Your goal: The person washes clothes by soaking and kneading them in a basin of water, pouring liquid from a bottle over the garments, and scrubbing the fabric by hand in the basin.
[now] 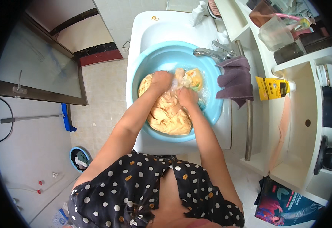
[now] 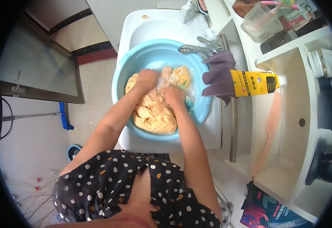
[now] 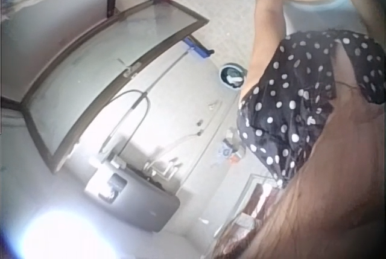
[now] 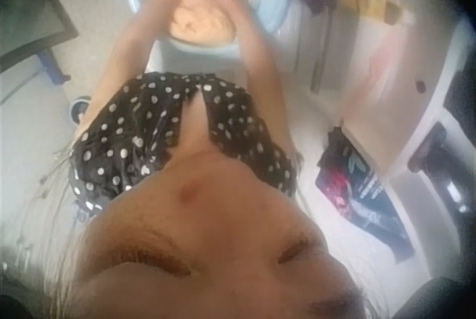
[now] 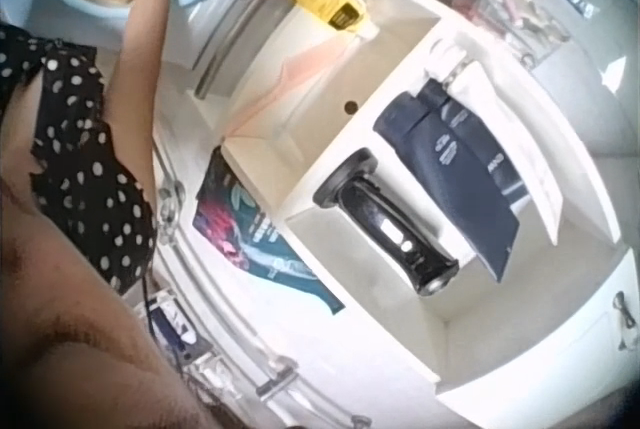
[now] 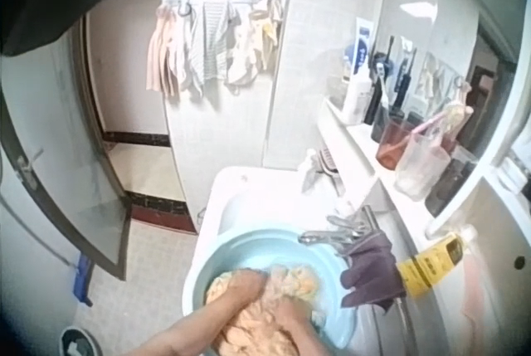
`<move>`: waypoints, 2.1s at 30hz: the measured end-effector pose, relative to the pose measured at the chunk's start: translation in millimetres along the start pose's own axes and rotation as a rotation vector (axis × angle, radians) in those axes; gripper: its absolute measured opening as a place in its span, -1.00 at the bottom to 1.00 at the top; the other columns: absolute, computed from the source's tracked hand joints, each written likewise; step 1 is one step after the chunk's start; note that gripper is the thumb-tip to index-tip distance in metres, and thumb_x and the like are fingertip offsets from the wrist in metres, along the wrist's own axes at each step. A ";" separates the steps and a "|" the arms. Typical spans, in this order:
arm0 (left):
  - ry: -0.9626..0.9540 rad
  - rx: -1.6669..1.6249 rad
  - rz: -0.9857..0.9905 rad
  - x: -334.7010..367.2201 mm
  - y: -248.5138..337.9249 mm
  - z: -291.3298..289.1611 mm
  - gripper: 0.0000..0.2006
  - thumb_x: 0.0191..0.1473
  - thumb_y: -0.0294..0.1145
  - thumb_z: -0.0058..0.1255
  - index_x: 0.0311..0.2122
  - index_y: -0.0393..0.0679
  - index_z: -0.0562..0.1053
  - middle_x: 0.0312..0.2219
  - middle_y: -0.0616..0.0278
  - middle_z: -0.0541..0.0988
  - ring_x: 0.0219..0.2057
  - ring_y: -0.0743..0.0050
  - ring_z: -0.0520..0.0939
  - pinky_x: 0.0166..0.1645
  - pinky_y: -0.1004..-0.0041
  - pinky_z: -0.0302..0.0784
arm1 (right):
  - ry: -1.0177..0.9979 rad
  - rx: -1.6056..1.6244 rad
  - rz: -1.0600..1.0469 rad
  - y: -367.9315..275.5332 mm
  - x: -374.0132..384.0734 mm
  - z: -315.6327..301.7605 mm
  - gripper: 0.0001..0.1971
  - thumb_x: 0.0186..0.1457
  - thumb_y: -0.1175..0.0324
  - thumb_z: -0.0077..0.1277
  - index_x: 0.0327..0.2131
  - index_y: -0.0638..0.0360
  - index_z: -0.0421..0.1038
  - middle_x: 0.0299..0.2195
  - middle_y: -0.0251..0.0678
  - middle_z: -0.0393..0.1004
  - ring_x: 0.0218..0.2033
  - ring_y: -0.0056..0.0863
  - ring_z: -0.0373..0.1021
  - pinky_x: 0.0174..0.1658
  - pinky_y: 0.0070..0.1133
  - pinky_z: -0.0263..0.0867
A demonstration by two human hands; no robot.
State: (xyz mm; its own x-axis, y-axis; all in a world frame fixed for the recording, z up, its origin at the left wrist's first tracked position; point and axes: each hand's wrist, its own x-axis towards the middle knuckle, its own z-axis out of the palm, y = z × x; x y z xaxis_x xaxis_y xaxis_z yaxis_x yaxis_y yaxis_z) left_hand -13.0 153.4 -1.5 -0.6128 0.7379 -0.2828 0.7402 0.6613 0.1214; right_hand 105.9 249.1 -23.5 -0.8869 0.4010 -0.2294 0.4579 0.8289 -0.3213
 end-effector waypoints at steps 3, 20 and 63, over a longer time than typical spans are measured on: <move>0.071 -0.029 0.049 -2.7 -3.7 11.4 -0.77 -0.09 -0.38 -0.14 -0.27 -0.02 0.47 -0.42 0.11 0.55 -0.33 0.17 0.57 -0.25 0.26 0.46 | -0.135 -0.133 0.039 4.0 27.7 12.0 -0.71 0.01 0.21 -0.24 -0.36 0.13 0.45 -0.38 -0.07 0.47 -0.32 -0.12 0.41 -0.25 -0.33 0.30; 0.511 0.042 0.395 -79.0 8.8 -0.8 -0.78 -0.06 -0.31 -0.14 -0.30 -0.03 0.49 -0.30 0.20 0.38 -0.17 0.26 0.31 -0.08 0.34 0.17 | 0.323 -0.171 -0.511 9.2 36.9 -6.7 -0.54 -0.02 0.22 -0.07 0.03 -0.15 0.21 0.06 -0.22 0.12 0.03 -0.15 0.10 -0.01 -0.32 0.16; 0.483 -0.085 0.334 -84.3 15.7 9.7 -0.78 -0.01 -0.27 -0.11 -0.45 -0.19 0.49 -0.40 0.16 0.37 -0.25 0.23 0.33 -0.19 0.32 0.19 | 0.182 0.003 -0.077 22.3 104.9 15.8 -0.60 0.02 0.04 -0.18 -0.25 0.16 0.38 -0.33 -0.06 0.44 -0.29 -0.18 0.37 -0.17 -0.32 0.24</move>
State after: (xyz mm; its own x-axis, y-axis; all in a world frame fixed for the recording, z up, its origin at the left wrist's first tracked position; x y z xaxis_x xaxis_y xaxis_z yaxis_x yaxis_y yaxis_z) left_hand 53.0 100.3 15.0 -0.4217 0.8724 0.2470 0.9021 0.3763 0.2110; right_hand 24.0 303.4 -69.3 -0.9157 0.4003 -0.0343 0.3880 0.8588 -0.3347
